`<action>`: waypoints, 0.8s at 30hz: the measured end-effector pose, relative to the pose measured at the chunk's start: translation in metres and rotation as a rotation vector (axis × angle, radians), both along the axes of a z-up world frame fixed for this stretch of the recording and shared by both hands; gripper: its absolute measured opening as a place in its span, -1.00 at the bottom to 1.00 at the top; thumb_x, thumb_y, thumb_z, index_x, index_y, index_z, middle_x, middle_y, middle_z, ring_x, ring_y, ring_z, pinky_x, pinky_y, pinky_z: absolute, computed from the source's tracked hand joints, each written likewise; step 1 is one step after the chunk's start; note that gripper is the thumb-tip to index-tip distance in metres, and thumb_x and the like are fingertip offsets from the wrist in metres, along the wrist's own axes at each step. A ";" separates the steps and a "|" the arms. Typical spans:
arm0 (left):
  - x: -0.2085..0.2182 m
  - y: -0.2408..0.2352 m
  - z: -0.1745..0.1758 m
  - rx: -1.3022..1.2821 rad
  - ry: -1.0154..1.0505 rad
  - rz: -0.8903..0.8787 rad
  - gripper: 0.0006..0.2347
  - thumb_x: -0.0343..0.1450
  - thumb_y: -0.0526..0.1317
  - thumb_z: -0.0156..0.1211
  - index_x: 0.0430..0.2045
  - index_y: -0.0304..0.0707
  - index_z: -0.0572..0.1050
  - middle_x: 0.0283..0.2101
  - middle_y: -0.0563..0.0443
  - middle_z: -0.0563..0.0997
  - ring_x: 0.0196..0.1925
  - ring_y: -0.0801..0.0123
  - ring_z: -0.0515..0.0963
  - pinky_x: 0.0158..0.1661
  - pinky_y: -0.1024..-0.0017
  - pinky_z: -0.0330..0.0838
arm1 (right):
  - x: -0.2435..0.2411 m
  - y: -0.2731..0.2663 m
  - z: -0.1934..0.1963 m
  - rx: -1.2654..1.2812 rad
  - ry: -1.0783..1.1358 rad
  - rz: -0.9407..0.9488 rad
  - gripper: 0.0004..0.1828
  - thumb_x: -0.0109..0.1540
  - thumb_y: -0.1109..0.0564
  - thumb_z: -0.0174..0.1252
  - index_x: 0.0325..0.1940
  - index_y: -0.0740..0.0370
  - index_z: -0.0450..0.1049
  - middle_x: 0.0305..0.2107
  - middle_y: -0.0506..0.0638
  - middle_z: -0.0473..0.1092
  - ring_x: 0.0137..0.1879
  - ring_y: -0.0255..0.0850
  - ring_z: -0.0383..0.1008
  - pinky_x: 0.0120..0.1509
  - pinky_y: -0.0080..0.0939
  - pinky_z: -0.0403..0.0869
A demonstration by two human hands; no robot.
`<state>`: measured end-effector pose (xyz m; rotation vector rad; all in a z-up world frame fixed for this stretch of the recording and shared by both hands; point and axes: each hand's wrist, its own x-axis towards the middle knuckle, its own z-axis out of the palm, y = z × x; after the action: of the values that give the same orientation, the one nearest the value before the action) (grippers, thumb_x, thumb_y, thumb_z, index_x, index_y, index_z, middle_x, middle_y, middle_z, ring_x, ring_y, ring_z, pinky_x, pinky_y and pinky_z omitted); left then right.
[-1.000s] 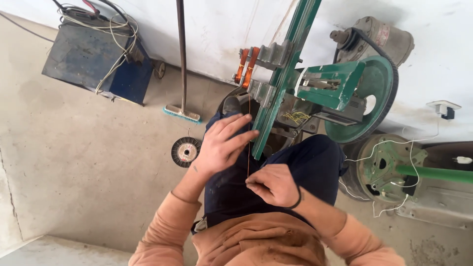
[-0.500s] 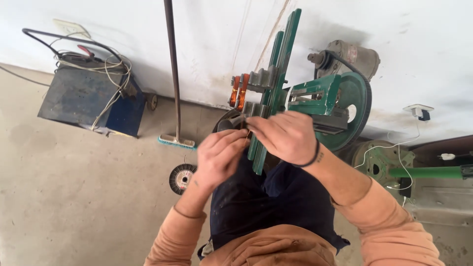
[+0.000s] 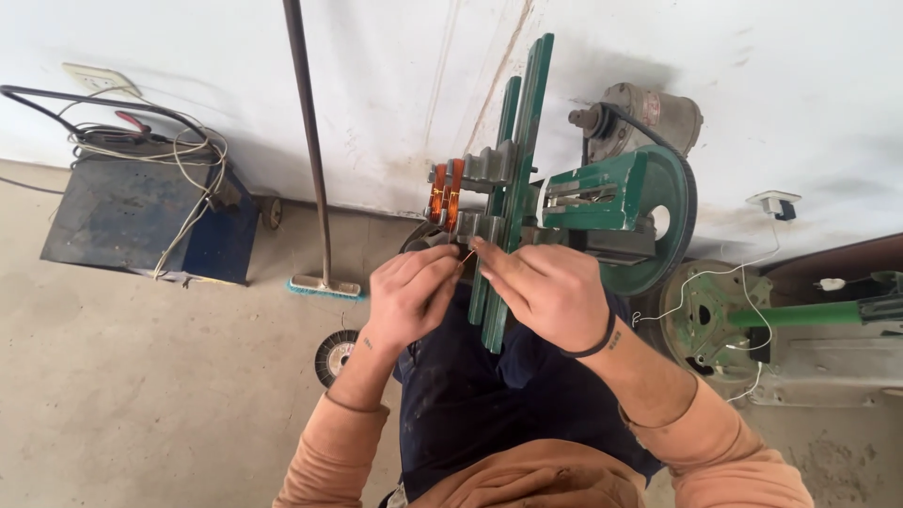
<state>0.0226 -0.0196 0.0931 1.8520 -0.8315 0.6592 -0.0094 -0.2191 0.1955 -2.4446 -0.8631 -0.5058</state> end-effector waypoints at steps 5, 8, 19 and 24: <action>0.018 0.010 -0.010 0.045 -0.084 -0.025 -0.83 0.31 -0.41 0.34 -0.27 -0.23 0.57 -0.07 0.01 0.68 -0.25 0.27 0.68 -0.24 0.37 0.53 | -0.001 -0.008 -0.027 -0.133 -0.003 -0.090 -0.76 0.20 0.08 0.38 -0.07 0.12 0.61 -0.58 -0.06 0.35 -0.49 -0.15 0.41 -0.41 -0.17 0.37; 0.030 0.002 -0.002 -0.006 -0.070 -0.041 -0.83 0.30 -0.36 0.38 -0.28 -0.22 0.58 -0.07 0.00 0.67 -0.25 0.26 0.68 -0.24 0.36 0.53 | 0.006 -0.006 -0.034 0.086 0.325 0.046 -0.83 0.21 0.05 0.37 -0.18 0.10 0.59 -0.52 -0.08 0.42 -0.47 -0.20 0.47 -0.40 -0.23 0.40; 0.032 0.002 0.004 -0.039 0.092 0.069 -0.85 0.42 -0.40 0.26 -0.17 -0.22 0.59 -0.06 0.00 0.66 -0.11 0.18 0.71 -0.12 0.35 0.60 | 0.027 0.014 -0.020 -0.168 -0.037 -0.218 -0.78 0.27 0.13 0.29 -0.05 0.27 0.58 -0.54 0.01 0.37 -0.40 -0.04 0.44 -0.28 -0.03 0.42; 0.042 -0.008 0.002 -0.038 0.092 0.067 -0.86 0.40 -0.38 0.27 -0.21 -0.20 0.61 -0.05 0.03 0.66 -0.03 0.17 0.67 -0.03 0.29 0.53 | 0.031 0.020 -0.022 0.041 0.300 -0.174 -0.86 0.25 0.12 0.28 -0.22 0.25 0.57 -0.48 0.02 0.46 -0.38 -0.05 0.51 -0.30 -0.08 0.48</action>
<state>0.0645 -0.0276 0.0956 1.8679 -0.6956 0.6220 0.0215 -0.1988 0.1737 -2.4853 -0.5148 -0.2050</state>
